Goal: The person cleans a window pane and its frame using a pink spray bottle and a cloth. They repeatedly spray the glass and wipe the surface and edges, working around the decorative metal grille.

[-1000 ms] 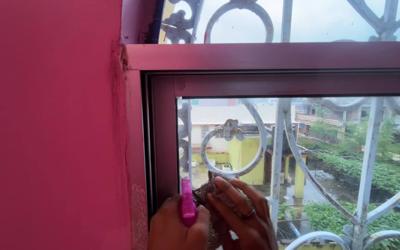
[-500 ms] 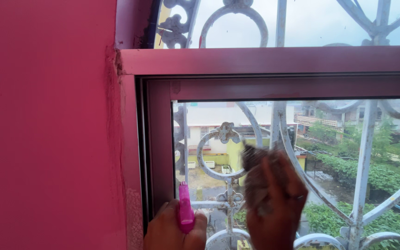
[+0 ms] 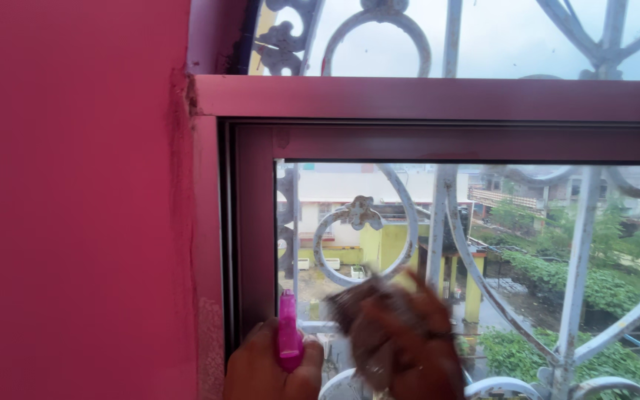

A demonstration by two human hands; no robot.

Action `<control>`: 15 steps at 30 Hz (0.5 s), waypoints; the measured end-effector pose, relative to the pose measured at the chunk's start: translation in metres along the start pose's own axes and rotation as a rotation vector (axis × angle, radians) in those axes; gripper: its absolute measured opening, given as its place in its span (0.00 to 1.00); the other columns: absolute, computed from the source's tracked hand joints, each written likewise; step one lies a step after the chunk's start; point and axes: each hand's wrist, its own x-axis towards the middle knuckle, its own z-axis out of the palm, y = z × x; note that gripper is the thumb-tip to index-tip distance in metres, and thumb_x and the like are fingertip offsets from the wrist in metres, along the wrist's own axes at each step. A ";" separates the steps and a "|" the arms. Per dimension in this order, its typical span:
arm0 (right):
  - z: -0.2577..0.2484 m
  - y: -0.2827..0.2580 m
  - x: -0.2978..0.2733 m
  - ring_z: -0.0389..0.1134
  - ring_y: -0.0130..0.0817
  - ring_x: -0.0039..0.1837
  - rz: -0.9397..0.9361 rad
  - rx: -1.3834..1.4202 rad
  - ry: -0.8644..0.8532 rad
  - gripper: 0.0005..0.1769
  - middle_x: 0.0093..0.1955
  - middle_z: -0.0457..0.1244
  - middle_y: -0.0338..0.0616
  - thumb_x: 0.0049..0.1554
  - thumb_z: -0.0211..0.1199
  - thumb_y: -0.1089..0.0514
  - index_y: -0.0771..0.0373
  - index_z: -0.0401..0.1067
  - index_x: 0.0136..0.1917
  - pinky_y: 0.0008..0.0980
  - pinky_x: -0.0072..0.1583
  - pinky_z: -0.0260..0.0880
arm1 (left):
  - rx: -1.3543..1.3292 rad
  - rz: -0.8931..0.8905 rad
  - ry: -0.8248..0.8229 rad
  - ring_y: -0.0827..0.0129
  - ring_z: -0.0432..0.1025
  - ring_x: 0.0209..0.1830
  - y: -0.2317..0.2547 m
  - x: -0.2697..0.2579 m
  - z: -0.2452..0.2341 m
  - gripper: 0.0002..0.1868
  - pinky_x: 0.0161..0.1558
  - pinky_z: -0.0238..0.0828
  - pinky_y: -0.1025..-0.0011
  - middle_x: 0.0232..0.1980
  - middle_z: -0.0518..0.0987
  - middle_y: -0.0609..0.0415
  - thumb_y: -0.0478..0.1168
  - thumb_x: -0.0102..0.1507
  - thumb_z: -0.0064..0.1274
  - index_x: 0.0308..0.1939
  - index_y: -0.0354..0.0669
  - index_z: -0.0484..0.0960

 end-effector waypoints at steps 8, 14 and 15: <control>-0.013 -0.005 0.031 0.65 0.42 0.71 0.147 -0.103 0.286 0.34 0.71 0.60 0.50 0.44 0.73 0.67 0.62 0.71 0.65 0.36 0.66 0.72 | -0.050 0.023 0.050 0.47 0.82 0.38 -0.007 0.000 0.004 0.16 0.45 0.78 0.55 0.33 0.83 0.42 0.47 0.49 0.62 0.35 0.43 0.84; 0.029 -0.013 -0.011 0.64 0.40 0.72 -0.053 -0.027 0.184 0.30 0.72 0.60 0.49 0.48 0.69 0.61 0.59 0.74 0.66 0.39 0.70 0.65 | -0.044 0.013 0.033 0.49 0.82 0.36 -0.005 -0.002 0.005 0.15 0.44 0.79 0.56 0.31 0.82 0.44 0.46 0.48 0.62 0.35 0.44 0.84; 0.031 -0.018 -0.017 0.63 0.41 0.72 -0.128 -0.081 0.127 0.32 0.73 0.60 0.49 0.46 0.71 0.56 0.58 0.75 0.65 0.41 0.70 0.62 | -0.033 0.000 0.040 0.50 0.83 0.37 -0.004 -0.003 0.006 0.15 0.44 0.79 0.56 0.32 0.82 0.45 0.46 0.48 0.62 0.35 0.44 0.84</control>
